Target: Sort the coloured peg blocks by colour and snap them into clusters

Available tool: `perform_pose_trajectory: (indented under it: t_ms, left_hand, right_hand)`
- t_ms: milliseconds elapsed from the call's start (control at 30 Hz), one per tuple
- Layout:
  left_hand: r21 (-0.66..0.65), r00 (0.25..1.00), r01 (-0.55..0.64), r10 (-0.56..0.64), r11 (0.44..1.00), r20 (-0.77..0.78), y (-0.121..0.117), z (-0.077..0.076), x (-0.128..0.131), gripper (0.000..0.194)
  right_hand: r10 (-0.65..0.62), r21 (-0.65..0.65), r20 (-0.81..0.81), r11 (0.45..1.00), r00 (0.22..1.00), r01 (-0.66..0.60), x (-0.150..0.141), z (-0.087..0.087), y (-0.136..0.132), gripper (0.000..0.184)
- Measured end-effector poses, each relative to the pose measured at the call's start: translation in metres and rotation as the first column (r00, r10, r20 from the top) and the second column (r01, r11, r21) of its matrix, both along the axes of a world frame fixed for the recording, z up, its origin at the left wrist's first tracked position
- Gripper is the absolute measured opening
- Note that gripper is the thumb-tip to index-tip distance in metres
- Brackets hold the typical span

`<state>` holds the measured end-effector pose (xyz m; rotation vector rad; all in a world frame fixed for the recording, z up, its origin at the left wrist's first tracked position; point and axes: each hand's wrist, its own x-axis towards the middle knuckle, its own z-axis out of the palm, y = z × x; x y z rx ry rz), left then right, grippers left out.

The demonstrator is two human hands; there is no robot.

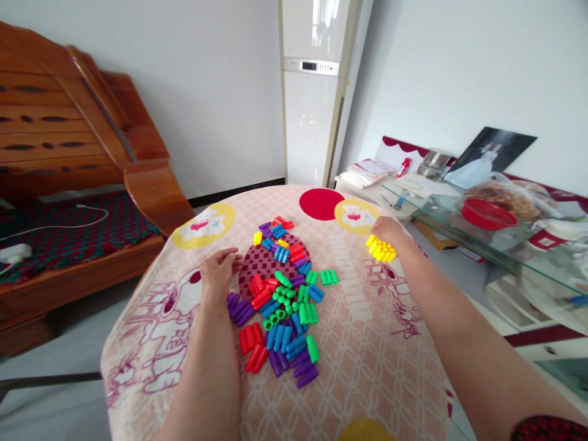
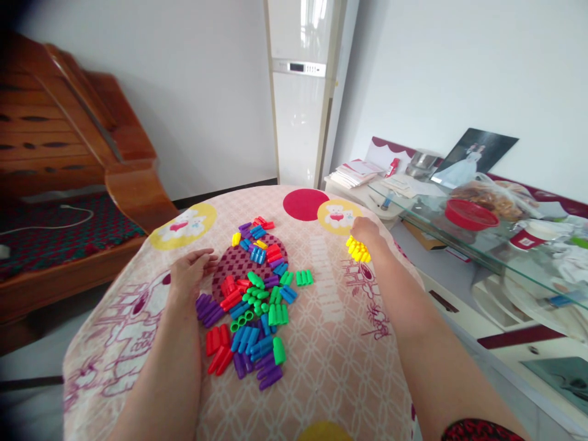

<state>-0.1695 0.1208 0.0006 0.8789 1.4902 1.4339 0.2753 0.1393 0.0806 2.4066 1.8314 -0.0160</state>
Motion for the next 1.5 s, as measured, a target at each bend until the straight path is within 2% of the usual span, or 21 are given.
perform_pose_trajectory:
  t_ms: [100, 233, 367, 467, 567, 667, 800, 1000, 1067, 1200, 1267, 1367, 1500]
  left_hand:
    - [0.000, 1.000, 0.003, -0.003, 1.000, -0.004, -0.001, 0.000, 0.000, 0.023]
    - [0.011, 1.000, 0.005, -0.005, 1.000, -0.019, -0.003, 0.001, 0.002, 0.023]
    - [-0.009, 1.000, -0.005, 0.005, 1.000, -0.026, -0.003, 0.002, 0.002, 0.024]
    - [-0.007, 1.000, 0.007, -0.008, 1.000, -0.028, -0.003, 0.001, 0.001, 0.025]
    - [-0.002, 1.000, 0.019, -0.019, 1.000, -0.022, -0.003, 0.001, -0.001, 0.026]
    - [-0.001, 1.000, 0.018, -0.018, 1.000, -0.012, -0.003, -0.001, -0.002, 0.027]
    - [-0.010, 0.999, 0.029, -0.029, 1.000, -0.014, -0.001, -0.002, -0.004, 0.027]
    - [-0.023, 0.998, 0.041, -0.042, 0.999, -0.038, 0.000, -0.001, -0.003, 0.026]
    - [-0.022, 0.999, 0.041, -0.042, 0.999, -0.032, -0.001, 0.000, -0.003, 0.026]
    - [-0.017, 0.999, 0.040, -0.040, 0.999, -0.011, -0.002, 0.000, -0.002, 0.025]
    - [-0.017, 0.999, 0.042, -0.042, 0.999, -0.017, -0.001, -0.001, -0.003, 0.025]
    - [-0.014, 0.999, 0.043, -0.043, 0.999, -0.025, 0.000, -0.002, -0.003, 0.025]
    - [-0.009, 0.999, 0.039, -0.039, 0.999, -0.032, 0.000, -0.002, -0.001, 0.024]
  right_hand:
    - [-0.034, -0.022, 0.010, 0.999, 0.999, 0.035, -0.004, 0.003, -0.002, 0.036]
    - [0.038, 0.087, 0.054, 0.995, 0.998, -0.043, -0.029, 0.008, -0.006, 0.038]
    - [0.258, 0.208, 0.010, 0.945, 0.966, -0.254, -0.086, 0.004, -0.012, 0.035]
    - [0.486, 0.246, -0.103, 0.858, 0.868, -0.451, -0.139, -0.006, -0.013, 0.031]
    - [0.610, 0.262, -0.186, 0.786, 0.770, -0.560, -0.187, -0.018, -0.006, 0.031]
    - [0.630, 0.221, -0.251, 0.777, 0.735, -0.590, -0.220, -0.028, 0.006, 0.030]
    - [0.596, 0.146, -0.289, 0.801, 0.749, -0.581, -0.238, -0.036, 0.020, 0.026]
    - [0.677, 0.175, -0.311, 0.730, 0.667, -0.660, -0.237, -0.033, 0.016, 0.025]
    - [0.662, 0.194, -0.323, 0.746, 0.676, -0.638, -0.234, -0.028, 0.012, 0.026]
    - [0.581, 0.327, -0.408, 0.813, 0.704, -0.482, -0.212, -0.016, -0.001, 0.028]
    - [0.558, 0.422, -0.463, 0.822, 0.689, -0.382, -0.188, -0.009, -0.009, 0.025]
    - [0.472, 0.522, -0.522, 0.835, 0.710, -0.171, -0.135, 0.001, -0.020, 0.021]
    - [0.266, 0.610, -0.457, 0.788, 0.849, 0.082, -0.055, 0.008, -0.032, 0.020]
